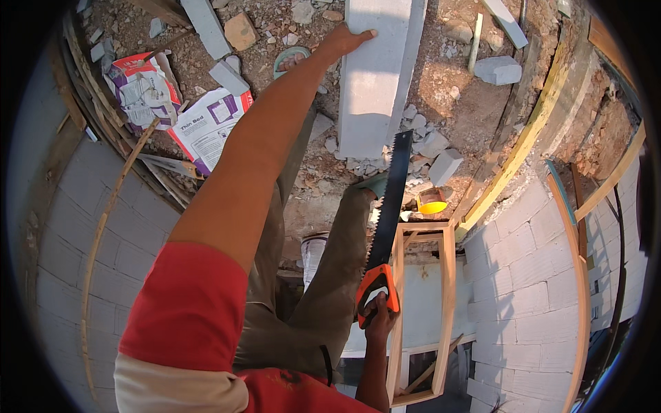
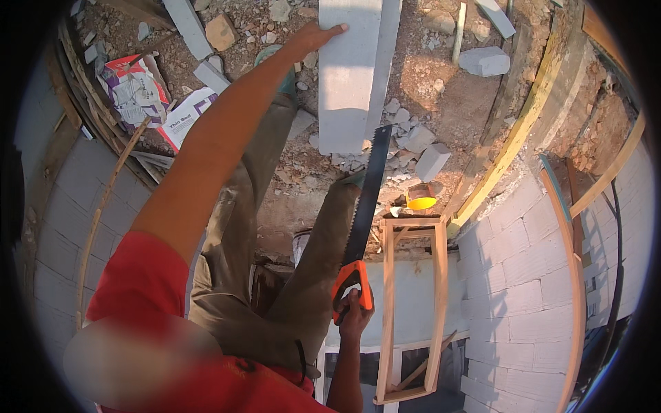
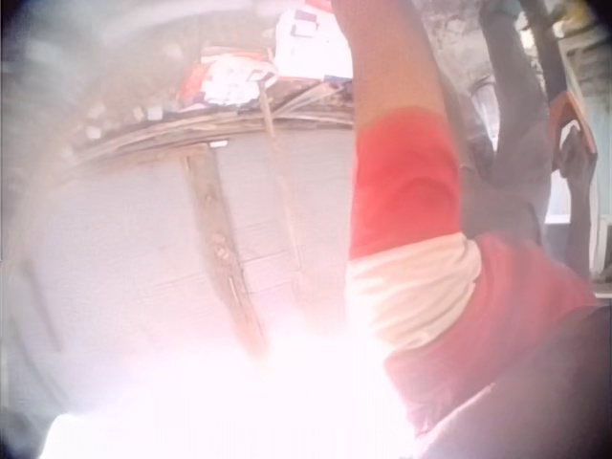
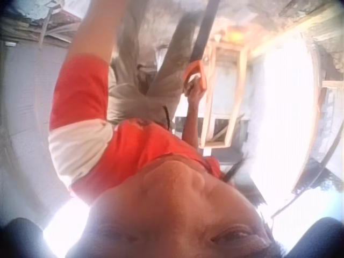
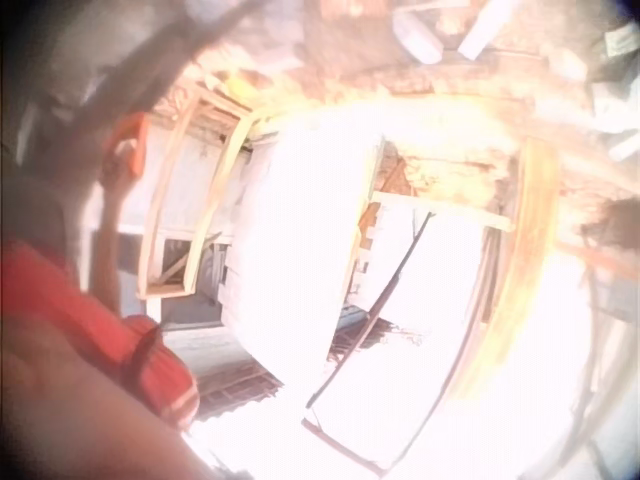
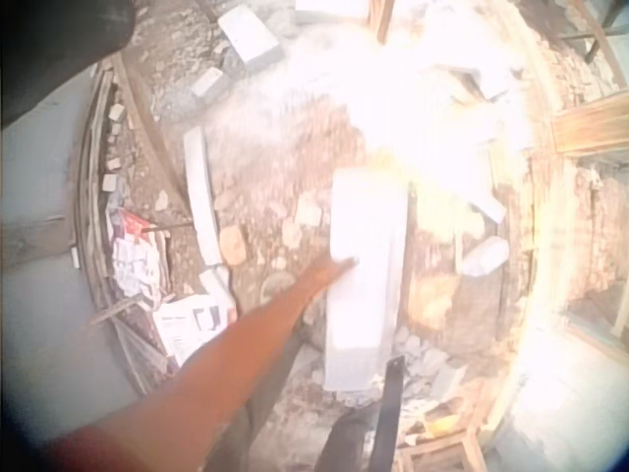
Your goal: The person picks up a concrete brick and uses a hand saw to cut through it while working on a construction site.
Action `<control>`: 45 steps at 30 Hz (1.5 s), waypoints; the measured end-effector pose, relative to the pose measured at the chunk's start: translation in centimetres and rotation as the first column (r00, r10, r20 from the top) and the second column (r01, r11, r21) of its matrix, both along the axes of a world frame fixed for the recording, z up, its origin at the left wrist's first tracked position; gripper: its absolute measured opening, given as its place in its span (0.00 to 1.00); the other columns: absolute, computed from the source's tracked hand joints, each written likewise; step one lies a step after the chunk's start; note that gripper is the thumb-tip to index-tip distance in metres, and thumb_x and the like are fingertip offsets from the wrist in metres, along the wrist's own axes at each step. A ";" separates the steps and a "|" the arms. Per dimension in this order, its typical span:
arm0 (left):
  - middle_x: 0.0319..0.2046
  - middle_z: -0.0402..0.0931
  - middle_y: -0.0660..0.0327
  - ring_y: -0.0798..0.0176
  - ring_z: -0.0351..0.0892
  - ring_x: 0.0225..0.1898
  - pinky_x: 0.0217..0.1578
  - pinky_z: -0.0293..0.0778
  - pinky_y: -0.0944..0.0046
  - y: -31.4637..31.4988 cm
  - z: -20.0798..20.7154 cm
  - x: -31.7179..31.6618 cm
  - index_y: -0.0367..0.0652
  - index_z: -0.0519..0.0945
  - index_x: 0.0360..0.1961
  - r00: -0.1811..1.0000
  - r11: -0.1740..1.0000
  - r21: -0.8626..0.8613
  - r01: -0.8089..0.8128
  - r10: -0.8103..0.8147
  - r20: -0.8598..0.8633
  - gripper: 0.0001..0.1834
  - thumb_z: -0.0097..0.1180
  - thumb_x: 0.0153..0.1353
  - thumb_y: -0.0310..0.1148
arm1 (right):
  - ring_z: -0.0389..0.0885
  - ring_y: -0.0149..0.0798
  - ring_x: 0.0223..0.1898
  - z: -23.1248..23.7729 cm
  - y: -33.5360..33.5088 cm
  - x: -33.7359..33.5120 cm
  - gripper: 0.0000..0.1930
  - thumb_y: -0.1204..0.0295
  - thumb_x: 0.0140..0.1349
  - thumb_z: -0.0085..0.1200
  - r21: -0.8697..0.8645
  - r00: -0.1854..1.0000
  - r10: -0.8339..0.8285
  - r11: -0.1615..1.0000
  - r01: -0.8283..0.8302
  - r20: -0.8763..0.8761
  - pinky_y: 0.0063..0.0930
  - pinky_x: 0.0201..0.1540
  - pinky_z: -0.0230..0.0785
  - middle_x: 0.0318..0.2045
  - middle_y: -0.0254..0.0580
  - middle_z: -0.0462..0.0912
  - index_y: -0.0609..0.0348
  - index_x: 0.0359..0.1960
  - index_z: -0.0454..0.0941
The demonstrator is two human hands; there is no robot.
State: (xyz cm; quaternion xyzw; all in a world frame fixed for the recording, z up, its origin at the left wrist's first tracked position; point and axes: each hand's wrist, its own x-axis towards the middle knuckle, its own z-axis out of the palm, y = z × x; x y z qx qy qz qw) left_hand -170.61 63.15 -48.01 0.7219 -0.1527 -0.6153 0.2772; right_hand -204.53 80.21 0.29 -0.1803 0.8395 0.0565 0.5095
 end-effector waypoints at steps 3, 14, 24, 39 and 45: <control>0.49 0.79 0.49 0.53 0.80 0.50 0.49 0.75 0.54 5.5 0.1 -5.6 0.36 0.74 0.57 0.998 0.997 0.078 -0.013 0.017 -0.052 0.42 0.64 0.52 0.61 | 0.68 0.27 0.14 -0.7 -0.7 -0.8 0.12 0.67 0.67 0.52 -0.011 0.999 0.036 0.999 -0.036 -0.022 0.23 0.18 0.60 0.13 0.33 0.70 0.65 0.43 0.74; 0.52 0.77 0.48 0.52 0.77 0.53 0.52 0.72 0.57 21.9 5.5 -23.5 0.38 0.68 0.61 0.890 0.873 0.244 -0.422 0.450 -0.073 0.44 0.71 0.48 0.51 | 0.68 0.27 0.14 0.8 -2.5 -9.1 0.08 0.69 0.66 0.53 -0.034 0.971 0.207 0.976 -0.213 -0.122 0.24 0.17 0.61 0.12 0.34 0.70 0.62 0.35 0.72; 0.47 0.78 0.47 0.52 0.78 0.49 0.51 0.73 0.57 17.4 4.1 -18.5 0.34 0.64 0.62 0.954 0.957 -0.046 -0.285 0.288 0.084 0.44 0.72 0.50 0.45 | 0.64 0.24 0.15 -3.8 -2.9 -8.5 0.07 0.74 0.61 0.54 -0.256 0.892 0.433 0.855 -0.451 -0.126 0.23 0.20 0.58 0.14 0.30 0.68 0.64 0.38 0.74; 0.47 0.77 0.44 0.50 0.80 0.45 0.43 0.78 0.51 4.4 0.5 -7.9 0.24 0.71 0.54 0.921 0.922 0.088 -0.378 0.384 -0.062 0.45 0.75 0.45 0.50 | 0.82 0.43 0.26 -29.1 -17.0 4.2 0.23 0.72 0.56 0.53 -0.845 0.798 0.594 0.473 -0.248 0.098 0.34 0.31 0.72 0.29 0.53 0.82 0.60 0.56 0.75; 0.51 0.75 0.46 0.51 0.77 0.50 0.51 0.74 0.56 4.3 1.2 -7.8 0.24 0.68 0.58 0.938 0.940 0.081 -0.332 0.338 -0.075 0.46 0.74 0.47 0.47 | 0.82 0.49 0.24 -31.3 -17.2 4.8 0.25 0.68 0.55 0.53 -0.760 0.798 0.587 0.579 -0.295 0.137 0.37 0.30 0.73 0.27 0.59 0.81 0.63 0.56 0.74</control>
